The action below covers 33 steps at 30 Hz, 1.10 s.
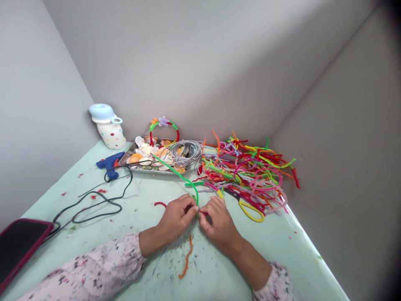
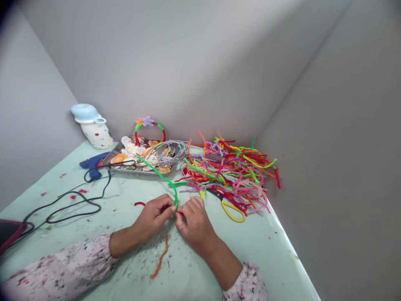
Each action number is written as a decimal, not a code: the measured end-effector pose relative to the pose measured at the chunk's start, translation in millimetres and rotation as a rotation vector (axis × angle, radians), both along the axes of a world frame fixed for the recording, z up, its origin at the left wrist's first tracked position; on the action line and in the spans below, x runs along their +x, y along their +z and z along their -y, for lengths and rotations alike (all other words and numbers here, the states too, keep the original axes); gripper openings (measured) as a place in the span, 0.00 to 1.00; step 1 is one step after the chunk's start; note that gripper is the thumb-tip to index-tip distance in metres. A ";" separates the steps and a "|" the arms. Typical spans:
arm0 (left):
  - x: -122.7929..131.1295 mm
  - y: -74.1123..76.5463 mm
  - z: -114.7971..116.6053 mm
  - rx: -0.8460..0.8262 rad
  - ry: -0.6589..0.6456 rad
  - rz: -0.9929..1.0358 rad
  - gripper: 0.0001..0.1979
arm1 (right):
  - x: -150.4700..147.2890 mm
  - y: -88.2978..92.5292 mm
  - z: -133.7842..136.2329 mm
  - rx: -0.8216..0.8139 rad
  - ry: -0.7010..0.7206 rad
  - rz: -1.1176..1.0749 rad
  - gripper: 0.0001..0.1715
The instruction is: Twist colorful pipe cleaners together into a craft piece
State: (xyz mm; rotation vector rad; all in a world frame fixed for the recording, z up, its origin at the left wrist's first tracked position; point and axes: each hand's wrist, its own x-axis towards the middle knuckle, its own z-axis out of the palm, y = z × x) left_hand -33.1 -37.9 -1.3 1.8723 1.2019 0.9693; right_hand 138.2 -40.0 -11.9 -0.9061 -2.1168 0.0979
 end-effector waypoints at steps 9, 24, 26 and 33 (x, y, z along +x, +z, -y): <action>3.0 3.7 1.0 -0.111 0.009 0.017 0.09 | 1.0 0.6 0.3 0.077 0.025 0.054 0.08; 3.5 1.7 0.1 -0.154 0.008 -0.037 0.08 | 1.0 -2.7 0.6 0.148 0.070 0.136 0.09; 3.5 0.6 0.2 -0.151 0.017 -0.029 0.09 | 1.0 -3.4 -0.5 0.133 0.058 0.121 0.08; 1.9 2.6 6.9 0.014 0.004 0.046 0.06 | 4.5 -1.4 -2.8 0.051 -0.020 -0.023 0.05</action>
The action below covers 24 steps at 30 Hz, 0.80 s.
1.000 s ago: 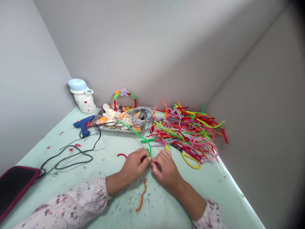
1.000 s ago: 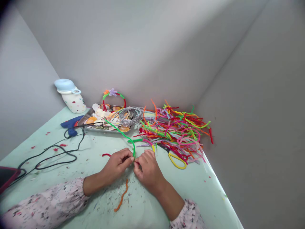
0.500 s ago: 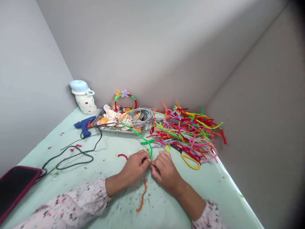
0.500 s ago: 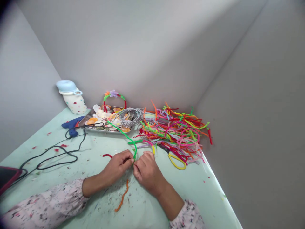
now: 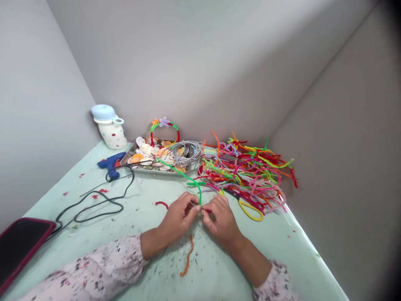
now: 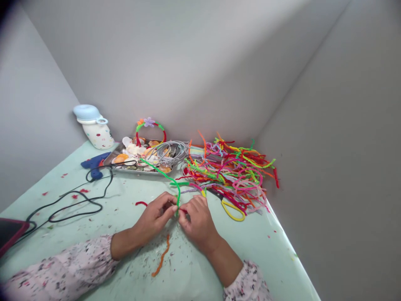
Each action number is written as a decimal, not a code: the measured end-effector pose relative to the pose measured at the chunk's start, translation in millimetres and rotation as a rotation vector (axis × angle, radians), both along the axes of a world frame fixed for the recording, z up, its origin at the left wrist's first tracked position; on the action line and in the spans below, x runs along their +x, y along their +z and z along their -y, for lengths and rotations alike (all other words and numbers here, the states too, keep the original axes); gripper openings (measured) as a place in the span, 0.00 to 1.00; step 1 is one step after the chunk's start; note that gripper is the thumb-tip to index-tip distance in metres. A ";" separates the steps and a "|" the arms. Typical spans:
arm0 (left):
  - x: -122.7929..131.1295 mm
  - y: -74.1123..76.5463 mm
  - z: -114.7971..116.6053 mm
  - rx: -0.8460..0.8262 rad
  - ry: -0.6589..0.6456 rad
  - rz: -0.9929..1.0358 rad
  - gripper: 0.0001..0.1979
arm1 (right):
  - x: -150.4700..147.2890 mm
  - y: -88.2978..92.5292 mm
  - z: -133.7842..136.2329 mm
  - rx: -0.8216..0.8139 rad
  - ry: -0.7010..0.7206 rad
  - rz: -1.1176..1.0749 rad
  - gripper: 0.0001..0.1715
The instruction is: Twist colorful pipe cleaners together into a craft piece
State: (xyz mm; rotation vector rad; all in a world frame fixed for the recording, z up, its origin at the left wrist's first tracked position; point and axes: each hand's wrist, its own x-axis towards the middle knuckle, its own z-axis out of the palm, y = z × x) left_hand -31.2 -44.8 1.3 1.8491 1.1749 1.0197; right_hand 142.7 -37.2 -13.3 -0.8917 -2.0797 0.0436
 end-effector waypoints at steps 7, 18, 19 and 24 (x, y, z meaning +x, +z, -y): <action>0.3 -1.9 2.0 0.150 -0.006 0.050 0.07 | 1.5 3.2 -0.1 -0.012 -0.022 -0.080 0.04; -3.4 -5.0 -3.4 0.320 -0.024 0.019 0.08 | 2.6 4.7 1.8 -0.007 -0.004 -0.092 0.05; -3.4 -5.6 -3.4 0.326 -0.027 0.022 0.08 | 2.6 4.7 1.7 -0.007 -0.002 -0.093 0.05; -3.2 -8.2 -3.4 0.361 -0.034 0.065 0.10 | 2.4 4.5 1.0 -0.023 -0.002 -0.101 0.05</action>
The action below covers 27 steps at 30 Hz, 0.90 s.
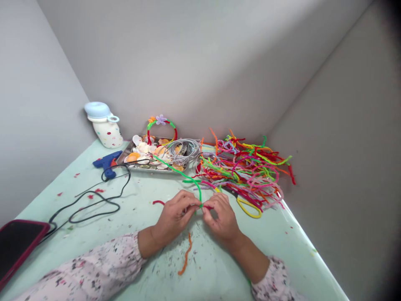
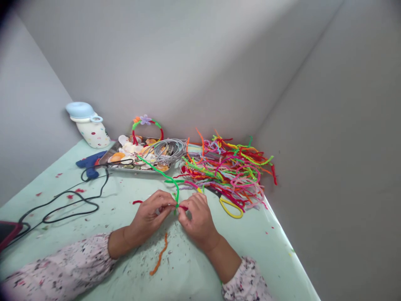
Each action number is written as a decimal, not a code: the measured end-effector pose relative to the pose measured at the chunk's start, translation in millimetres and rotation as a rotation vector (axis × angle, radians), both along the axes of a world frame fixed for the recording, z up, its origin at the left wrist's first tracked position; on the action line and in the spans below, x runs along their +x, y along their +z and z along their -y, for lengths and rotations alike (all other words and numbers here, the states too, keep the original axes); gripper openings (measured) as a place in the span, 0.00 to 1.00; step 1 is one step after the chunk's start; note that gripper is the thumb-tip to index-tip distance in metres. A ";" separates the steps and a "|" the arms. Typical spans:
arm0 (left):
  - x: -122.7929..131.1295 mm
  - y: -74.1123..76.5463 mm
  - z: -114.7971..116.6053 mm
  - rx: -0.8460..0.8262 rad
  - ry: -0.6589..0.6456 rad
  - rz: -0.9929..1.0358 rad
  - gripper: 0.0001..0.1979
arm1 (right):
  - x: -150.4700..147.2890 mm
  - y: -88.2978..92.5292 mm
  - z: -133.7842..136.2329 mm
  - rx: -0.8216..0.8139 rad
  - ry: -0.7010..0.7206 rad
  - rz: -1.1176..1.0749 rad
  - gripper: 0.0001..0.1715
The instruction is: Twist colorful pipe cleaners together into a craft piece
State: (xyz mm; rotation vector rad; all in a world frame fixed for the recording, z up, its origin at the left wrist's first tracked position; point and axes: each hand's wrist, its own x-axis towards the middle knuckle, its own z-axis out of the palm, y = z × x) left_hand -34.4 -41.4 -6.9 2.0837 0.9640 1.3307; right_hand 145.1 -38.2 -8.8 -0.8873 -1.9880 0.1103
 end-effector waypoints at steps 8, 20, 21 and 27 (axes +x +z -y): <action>-0.7 -1.9 -0.9 0.002 0.006 0.003 0.11 | -0.3 2.0 0.5 0.022 0.006 -0.007 0.05; -1.4 2.7 -0.9 -0.031 0.007 -0.078 0.09 | 1.2 3.7 2.7 0.009 0.014 0.032 0.06; -1.3 3.5 -1.0 -0.038 0.008 -0.097 0.08 | 1.1 3.7 2.8 0.006 0.013 0.038 0.06; -1.3 4.0 -1.7 -0.076 0.024 -0.159 0.06 | 1.2 2.0 2.5 0.007 0.012 0.054 0.05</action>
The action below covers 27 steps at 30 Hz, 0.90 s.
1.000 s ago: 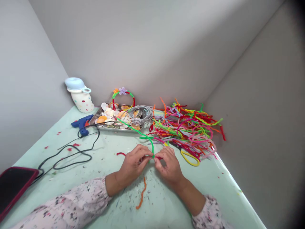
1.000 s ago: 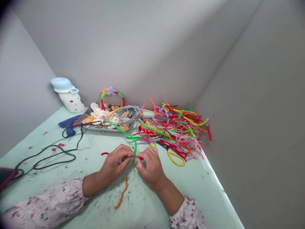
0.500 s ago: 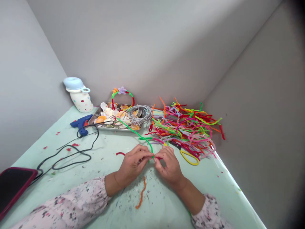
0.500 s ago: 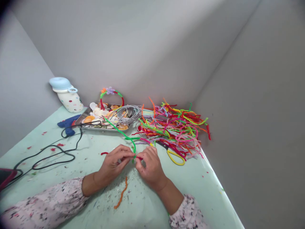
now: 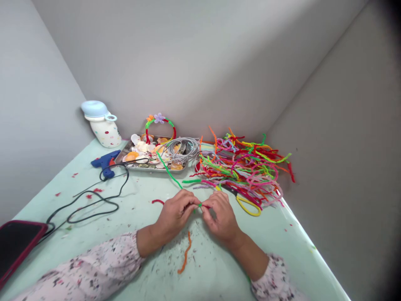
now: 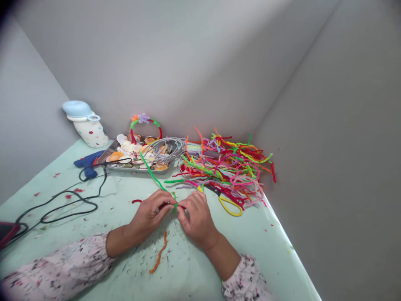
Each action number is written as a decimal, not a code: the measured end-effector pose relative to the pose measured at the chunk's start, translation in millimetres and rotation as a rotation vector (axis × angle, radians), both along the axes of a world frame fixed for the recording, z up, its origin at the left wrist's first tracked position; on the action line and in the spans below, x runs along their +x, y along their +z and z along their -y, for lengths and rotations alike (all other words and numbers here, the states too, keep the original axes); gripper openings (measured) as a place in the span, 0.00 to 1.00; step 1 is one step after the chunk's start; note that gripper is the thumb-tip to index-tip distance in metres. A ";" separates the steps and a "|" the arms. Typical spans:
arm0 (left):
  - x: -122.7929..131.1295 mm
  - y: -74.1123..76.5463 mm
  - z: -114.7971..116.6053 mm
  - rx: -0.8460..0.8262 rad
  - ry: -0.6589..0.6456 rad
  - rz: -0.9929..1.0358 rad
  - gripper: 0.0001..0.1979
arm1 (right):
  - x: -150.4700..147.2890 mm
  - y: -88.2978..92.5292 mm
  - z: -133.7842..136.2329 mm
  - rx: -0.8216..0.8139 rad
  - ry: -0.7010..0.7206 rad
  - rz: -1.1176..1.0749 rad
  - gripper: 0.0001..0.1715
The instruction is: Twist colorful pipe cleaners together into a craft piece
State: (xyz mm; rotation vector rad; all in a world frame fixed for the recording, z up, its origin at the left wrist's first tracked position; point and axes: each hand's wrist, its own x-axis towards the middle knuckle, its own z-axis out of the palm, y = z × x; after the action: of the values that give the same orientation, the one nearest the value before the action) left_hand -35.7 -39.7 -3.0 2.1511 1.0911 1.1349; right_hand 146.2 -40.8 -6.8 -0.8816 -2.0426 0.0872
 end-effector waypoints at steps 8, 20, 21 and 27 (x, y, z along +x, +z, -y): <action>0.4 -0.1 -0.3 -0.031 -0.011 -0.011 0.06 | 0.8 -0.4 0.0 0.003 0.002 0.011 0.06; 0.4 -2.7 -1.4 -0.018 -0.003 -0.014 0.05 | 0.1 0.0 -0.6 0.020 -0.012 0.012 0.06; 0.4 -2.7 -1.4 -0.023 -0.004 -0.016 0.05 | 0.2 -0.1 -0.7 0.019 -0.011 0.016 0.06; 0.3 -5.7 -2.7 -0.051 -0.017 -0.033 0.06 | -0.3 0.3 -1.1 0.011 -0.006 0.039 0.06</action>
State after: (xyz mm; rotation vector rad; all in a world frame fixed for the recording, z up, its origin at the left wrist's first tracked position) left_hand -35.4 -36.9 -8.6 2.1426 1.1021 1.0566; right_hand 146.0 -39.7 -6.5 -0.8893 -2.0746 0.0556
